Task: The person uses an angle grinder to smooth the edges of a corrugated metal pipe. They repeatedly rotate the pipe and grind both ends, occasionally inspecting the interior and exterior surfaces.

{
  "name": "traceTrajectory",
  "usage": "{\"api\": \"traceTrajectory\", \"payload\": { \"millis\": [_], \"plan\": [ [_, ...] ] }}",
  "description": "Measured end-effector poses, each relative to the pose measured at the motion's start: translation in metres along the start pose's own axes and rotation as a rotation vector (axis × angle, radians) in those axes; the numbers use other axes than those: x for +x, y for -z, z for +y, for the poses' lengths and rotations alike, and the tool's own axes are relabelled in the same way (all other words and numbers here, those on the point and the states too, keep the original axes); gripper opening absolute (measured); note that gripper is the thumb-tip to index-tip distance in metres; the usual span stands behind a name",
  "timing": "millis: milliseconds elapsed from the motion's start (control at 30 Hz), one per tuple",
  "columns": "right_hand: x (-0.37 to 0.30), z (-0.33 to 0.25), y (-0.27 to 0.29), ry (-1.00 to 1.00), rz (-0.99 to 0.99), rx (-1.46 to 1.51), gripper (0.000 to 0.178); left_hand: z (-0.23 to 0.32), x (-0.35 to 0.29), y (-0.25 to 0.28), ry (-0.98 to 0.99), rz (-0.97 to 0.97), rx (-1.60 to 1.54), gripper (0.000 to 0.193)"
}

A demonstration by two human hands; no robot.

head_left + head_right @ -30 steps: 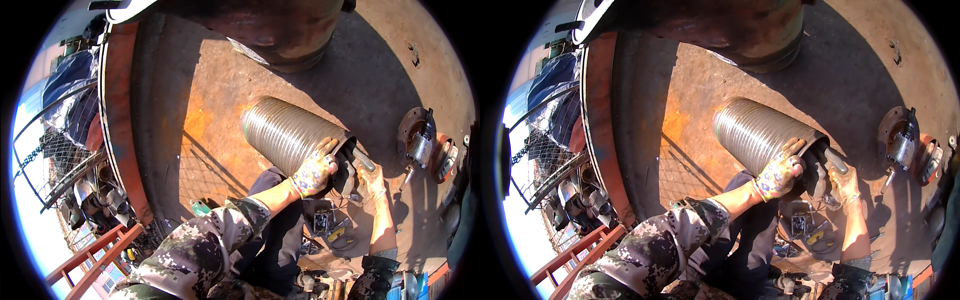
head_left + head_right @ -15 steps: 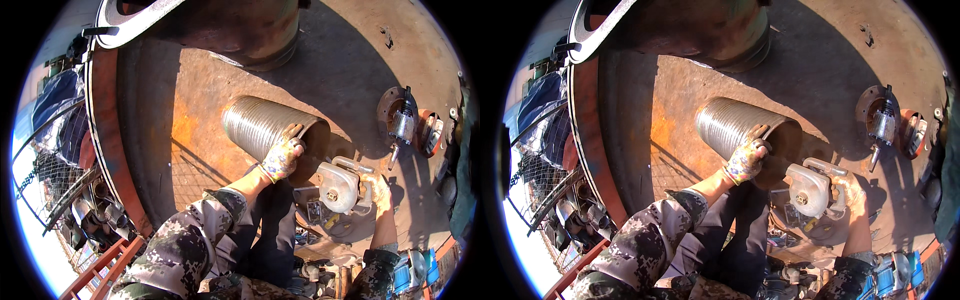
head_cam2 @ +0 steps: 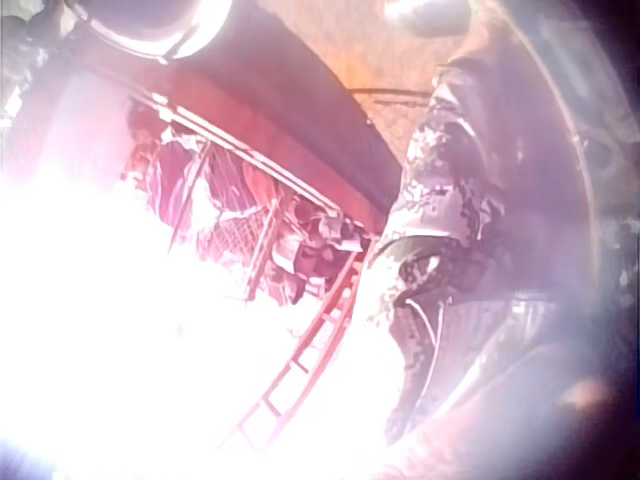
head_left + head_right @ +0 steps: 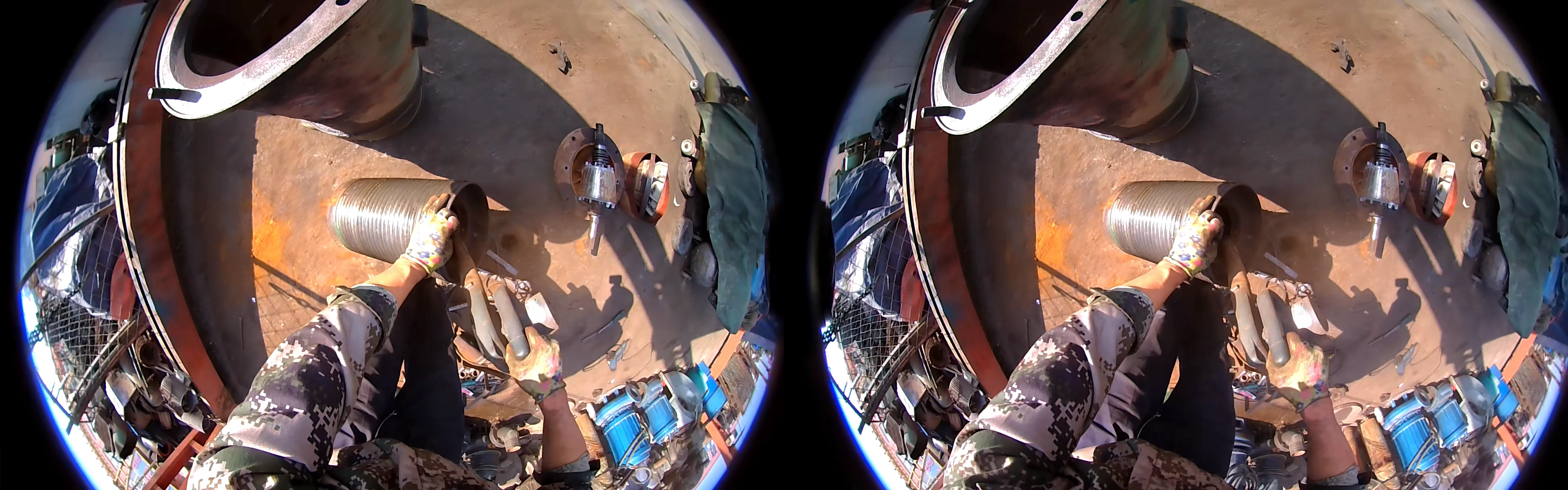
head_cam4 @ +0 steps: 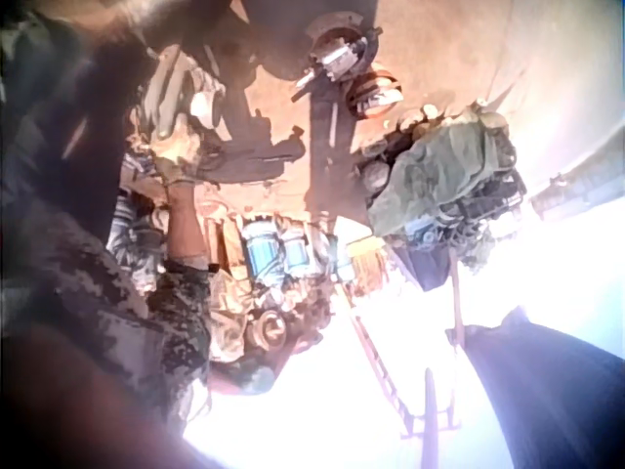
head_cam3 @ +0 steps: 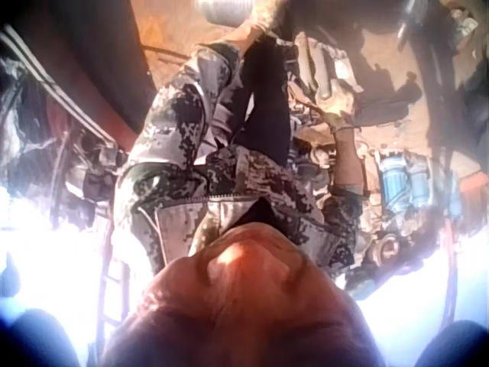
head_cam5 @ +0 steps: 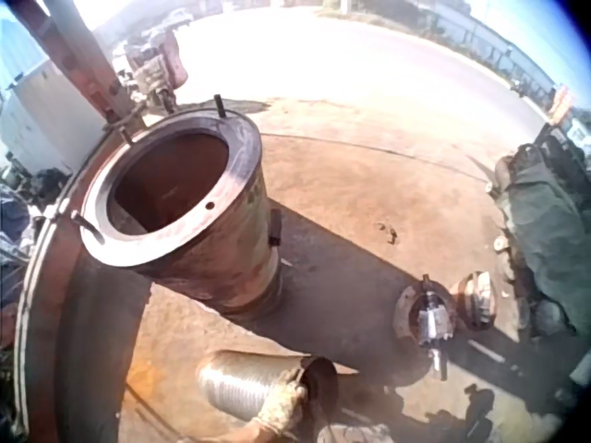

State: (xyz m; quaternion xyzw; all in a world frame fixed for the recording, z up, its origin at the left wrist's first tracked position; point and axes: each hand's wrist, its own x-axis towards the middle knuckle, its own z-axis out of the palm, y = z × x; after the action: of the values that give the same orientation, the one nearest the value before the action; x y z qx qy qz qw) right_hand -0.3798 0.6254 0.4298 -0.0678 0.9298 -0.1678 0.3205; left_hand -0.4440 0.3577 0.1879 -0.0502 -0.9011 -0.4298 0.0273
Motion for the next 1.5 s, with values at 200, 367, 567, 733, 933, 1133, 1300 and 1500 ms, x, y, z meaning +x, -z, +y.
{"api": "traceTrajectory", "payload": {
  "millis": [200,367,567,733,933,1133,1300,1500],
  "plan": [
    [-0.043,0.018,-0.043,-0.041,0.194,0.022,0.022,0.003,0.011,-0.001,0.012,-0.015,0.044,0.015],
    [-0.068,0.034,-0.022,-0.181,0.235,0.322,0.023,0.003,0.015,-0.01,0.102,-0.062,0.009,0.021],
    [-0.074,0.023,-0.074,-0.118,0.402,0.272,0.034,-0.027,0.035,-0.046,0.177,-0.05,0.296,0.019],
    [-0.084,0.002,-0.07,-0.449,0.326,0.199,0.039,-0.008,0.044,-0.036,0.189,-0.23,0.294,0.016],
    [-0.146,0.035,-0.135,-0.555,0.566,0.623,0.04,0.0,0.032,0.0,0.087,-0.086,0.174,0.017],
    [-0.2,0.056,-0.208,-0.768,0.811,1.301,0.041,-0.011,0.012,0.023,-0.016,0.033,0.078,0.025],
    [-0.232,0.068,-0.254,-0.872,0.787,1.388,0.043,0.004,0.004,0.054,0.028,-0.012,0.178,0.027],
    [-0.254,0.052,-0.282,-1.031,0.862,1.555,0.036,-0.037,-0.02,0.048,0.198,0.055,0.029,0.026]
  ]
}}
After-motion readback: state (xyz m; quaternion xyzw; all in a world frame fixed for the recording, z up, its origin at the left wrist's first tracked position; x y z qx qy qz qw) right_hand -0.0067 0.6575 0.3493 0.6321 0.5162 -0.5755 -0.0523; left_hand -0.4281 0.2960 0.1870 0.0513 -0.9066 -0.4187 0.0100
